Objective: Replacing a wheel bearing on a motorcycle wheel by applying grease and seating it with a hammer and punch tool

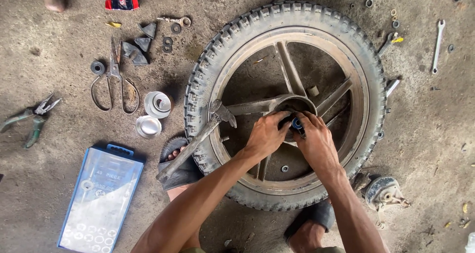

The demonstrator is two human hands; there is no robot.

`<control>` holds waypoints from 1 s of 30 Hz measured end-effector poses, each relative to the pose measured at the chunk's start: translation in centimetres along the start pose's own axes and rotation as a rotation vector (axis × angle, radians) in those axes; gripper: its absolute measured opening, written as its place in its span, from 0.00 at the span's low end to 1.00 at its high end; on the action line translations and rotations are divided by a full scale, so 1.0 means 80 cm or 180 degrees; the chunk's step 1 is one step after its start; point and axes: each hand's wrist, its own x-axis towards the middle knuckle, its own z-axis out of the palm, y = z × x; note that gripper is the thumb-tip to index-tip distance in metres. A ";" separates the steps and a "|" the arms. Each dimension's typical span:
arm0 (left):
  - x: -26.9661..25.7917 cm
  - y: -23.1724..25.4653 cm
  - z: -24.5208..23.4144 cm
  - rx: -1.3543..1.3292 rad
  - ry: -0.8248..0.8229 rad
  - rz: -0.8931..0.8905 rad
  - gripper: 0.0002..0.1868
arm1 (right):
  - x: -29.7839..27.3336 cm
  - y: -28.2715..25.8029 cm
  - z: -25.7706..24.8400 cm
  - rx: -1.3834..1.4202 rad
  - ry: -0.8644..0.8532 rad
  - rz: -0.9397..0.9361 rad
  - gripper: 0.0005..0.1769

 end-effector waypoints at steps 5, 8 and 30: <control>0.033 -0.051 0.031 0.0532 -0.0246 0.0039 0.19 | -0.002 -0.009 -0.003 -0.0104 0.0021 0.0127 0.30; 0.034 -0.051 0.035 0.0935 -0.0449 0.0100 0.19 | -0.001 -0.004 0.002 0.0281 0.0042 0.0205 0.35; 0.076 -0.024 0.030 0.0460 -0.0320 -0.0646 0.12 | -0.004 0.029 -0.014 0.0338 0.0353 -0.0809 0.21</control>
